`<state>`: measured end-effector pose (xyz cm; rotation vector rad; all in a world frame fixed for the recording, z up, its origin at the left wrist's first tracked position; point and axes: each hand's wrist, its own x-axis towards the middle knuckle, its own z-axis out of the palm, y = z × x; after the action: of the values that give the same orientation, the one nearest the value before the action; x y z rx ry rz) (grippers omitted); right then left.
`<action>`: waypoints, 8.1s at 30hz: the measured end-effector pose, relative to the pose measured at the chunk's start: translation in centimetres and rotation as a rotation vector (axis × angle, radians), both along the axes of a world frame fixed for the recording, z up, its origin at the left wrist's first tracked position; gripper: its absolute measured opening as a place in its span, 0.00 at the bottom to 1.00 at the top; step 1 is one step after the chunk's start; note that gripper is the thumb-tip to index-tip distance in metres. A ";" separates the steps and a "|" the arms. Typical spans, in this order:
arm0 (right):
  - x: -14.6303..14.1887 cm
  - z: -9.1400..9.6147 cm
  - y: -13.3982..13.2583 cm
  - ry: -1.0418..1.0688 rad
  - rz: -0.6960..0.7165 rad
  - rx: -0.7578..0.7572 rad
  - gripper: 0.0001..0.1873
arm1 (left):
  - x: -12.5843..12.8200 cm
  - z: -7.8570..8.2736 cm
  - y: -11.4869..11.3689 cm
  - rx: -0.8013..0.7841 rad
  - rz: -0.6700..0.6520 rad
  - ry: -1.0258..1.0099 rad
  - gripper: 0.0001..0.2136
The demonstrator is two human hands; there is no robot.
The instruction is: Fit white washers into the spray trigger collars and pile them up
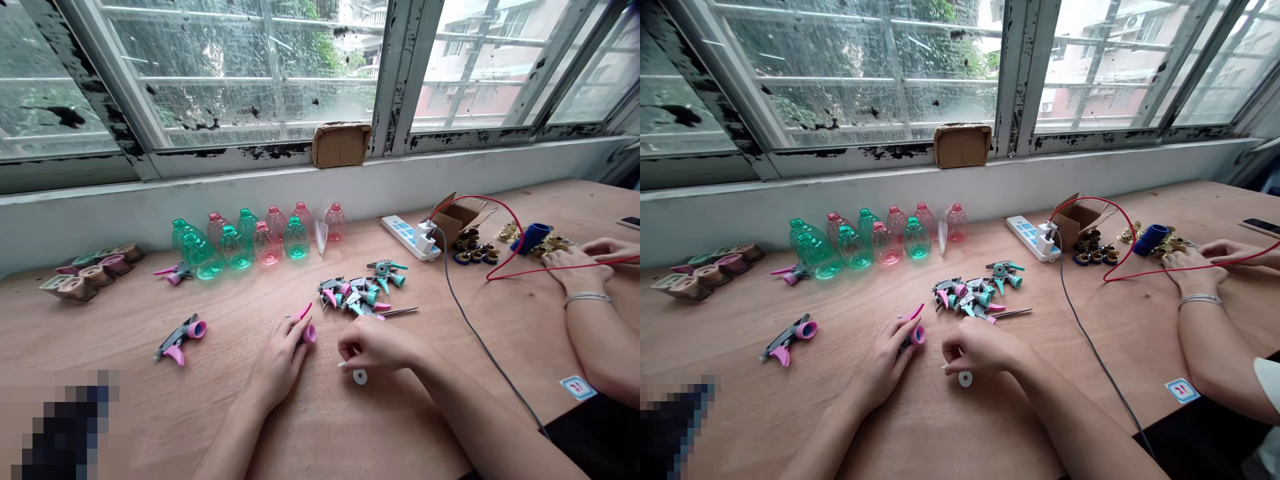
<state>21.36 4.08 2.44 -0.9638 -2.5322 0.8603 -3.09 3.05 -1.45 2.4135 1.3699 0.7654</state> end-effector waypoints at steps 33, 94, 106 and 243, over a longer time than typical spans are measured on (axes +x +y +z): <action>-3.5 -4.1 -0.4 0.551 -0.253 0.380 0.05 | 1.2 0.3 -1.5 -0.147 -0.113 -0.185 0.14; -3.3 -3.3 -0.7 0.390 -0.191 0.388 0.18 | 1.0 0.0 -1.6 -0.069 -0.010 -0.157 0.22; -1.8 -3.0 0.3 0.453 -0.238 0.568 0.17 | 0.7 0.3 -1.8 0.058 -0.062 -0.229 0.22; -3.8 -4.8 -1.2 0.462 -0.248 0.426 0.06 | 1.7 0.1 -1.8 -0.087 0.010 -0.222 0.14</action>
<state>17.54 2.92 -2.35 -0.8036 -2.0287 0.3870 -1.40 1.21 -1.30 2.1832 1.3003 0.9249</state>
